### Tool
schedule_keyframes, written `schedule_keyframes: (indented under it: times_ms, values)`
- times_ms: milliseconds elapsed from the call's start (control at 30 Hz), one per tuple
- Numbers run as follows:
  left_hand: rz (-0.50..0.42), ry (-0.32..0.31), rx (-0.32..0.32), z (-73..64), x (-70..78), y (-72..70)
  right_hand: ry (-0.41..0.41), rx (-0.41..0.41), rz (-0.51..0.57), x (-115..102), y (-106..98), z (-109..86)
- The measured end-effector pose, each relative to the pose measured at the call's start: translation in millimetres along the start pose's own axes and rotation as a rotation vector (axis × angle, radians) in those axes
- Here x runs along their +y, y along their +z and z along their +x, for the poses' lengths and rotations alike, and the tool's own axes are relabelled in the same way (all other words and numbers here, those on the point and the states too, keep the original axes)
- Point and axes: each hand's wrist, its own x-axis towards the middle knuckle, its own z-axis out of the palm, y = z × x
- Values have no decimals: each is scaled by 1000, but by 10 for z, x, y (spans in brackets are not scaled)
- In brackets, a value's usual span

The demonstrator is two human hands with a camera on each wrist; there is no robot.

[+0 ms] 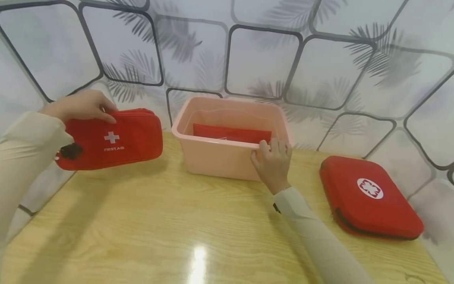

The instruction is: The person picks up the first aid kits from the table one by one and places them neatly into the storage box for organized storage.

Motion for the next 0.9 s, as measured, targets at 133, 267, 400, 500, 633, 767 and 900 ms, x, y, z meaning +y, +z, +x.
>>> schedule_keyframes:
  times_ms: [133,267,400,500,633,767,900]
  values:
    - [-17,-61,-8,-76,54,-233,5,3,3,5,2,5]
    - [32,-78,23,-130,92,-448,15,5,14,10,17,-6]
    - [59,-96,60,-155,95,-638,15,0,20,5,25,-10]
    - [94,-88,95,-141,114,-782,18,-8,21,9,21,-11]
    - [148,-66,149,-126,197,-944,22,-10,22,13,21,-13]
    - [182,-50,186,-117,354,-1056,17,-2,20,14,26,-15]
    - [201,-31,206,-103,559,-1121,13,7,20,8,31,-11]
